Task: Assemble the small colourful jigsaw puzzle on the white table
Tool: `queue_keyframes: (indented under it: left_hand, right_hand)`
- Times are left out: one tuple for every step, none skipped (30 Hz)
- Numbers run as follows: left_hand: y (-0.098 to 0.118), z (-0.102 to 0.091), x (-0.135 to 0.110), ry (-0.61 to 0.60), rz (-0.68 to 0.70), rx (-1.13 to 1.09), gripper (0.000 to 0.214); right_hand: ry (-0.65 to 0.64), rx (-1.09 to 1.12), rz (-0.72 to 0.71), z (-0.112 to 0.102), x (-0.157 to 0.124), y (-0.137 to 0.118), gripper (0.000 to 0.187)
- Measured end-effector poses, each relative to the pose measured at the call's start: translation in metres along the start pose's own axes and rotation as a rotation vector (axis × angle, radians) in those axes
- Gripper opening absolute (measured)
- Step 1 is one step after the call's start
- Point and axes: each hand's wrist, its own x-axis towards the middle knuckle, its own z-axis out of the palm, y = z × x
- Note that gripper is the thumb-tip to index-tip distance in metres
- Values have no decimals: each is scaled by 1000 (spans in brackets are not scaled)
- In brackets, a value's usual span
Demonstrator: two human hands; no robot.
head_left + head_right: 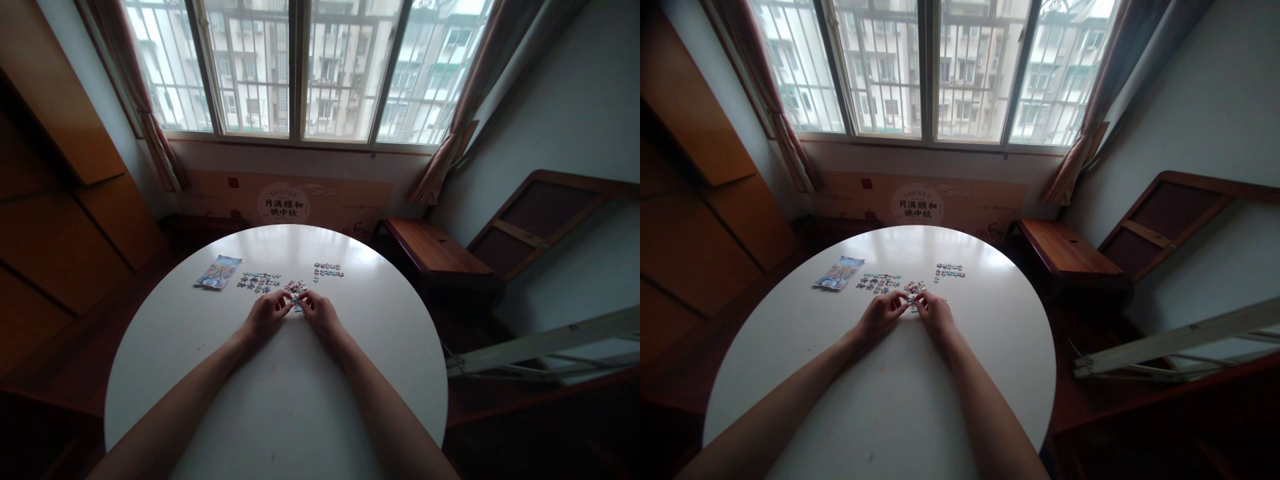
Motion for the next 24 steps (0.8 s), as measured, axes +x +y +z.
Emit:
queue_keyframes:
  left_hand:
    - [1,0,0,0,4,2,21]
    - [1,-1,0,-2,7,2,21]
    - [2,-1,0,-5,11,0,21]
    - [3,-2,0,-6,13,-3,21]
    - [3,-2,0,-6,15,-9,22]
    - [4,-2,0,-3,16,-15,23]
    - [4,-2,0,0,17,-21,26]
    - [4,-3,0,4,17,-26,30]
    - [4,-3,0,4,16,-27,34]
    - [5,-3,0,-1,15,-25,37]
    - [4,-3,0,-9,14,-19,38]
    - [4,-3,0,-19,14,-10,38]
    - [4,-3,0,-29,16,1,35]
    - [4,-3,0,-37,19,12,33]
    - [3,-3,0,-42,24,21,31]
    - [3,-3,0,-45,31,26,28]
    - [3,-3,0,-47,37,29,27]
    - [3,-3,0,-46,41,31,26]
    - [3,-3,0,-45,42,34,25]
    - [3,-3,0,-44,43,39,25]
    - [3,-3,0,-43,42,43,25]
    - [3,-2,0,-40,40,48,26]
    - [3,-2,0,-37,38,53,28]
    - [3,-2,0,-32,34,59,29]
  right_hand:
    - [-2,2,-3,0,0,0,15]
    - [-3,5,-7,0,0,1,15]
    - [-3,8,-10,0,0,1,15]
    - [0,11,-11,1,0,1,15]
    - [5,15,-10,1,1,2,15]
    - [11,18,-6,1,1,2,16]
    - [16,20,1,1,2,2,16]
    - [19,22,7,1,2,2,16]
    - [20,23,11,1,3,2,16]
    - [21,22,11,1,3,2,16]
    - [19,20,9,1,3,1,16]
    - [18,18,8,1,3,1,16]
    - [15,15,9,0,3,0,16]
    - [12,12,11,0,2,0,16]
    - [8,11,13,0,2,0,15]
    - [4,11,14,0,2,0,15]
    - [0,11,12,0,2,-1,15]
    - [-1,11,9,0,1,0,15]
    - [0,10,3,0,1,0,14]
    - [3,8,-2,0,1,0,14]
    - [5,7,-6,0,1,0,14]
    - [7,7,-9,0,0,0,14]
    - [7,8,-10,0,0,1,14]
    - [4,9,-8,0,0,1,14]
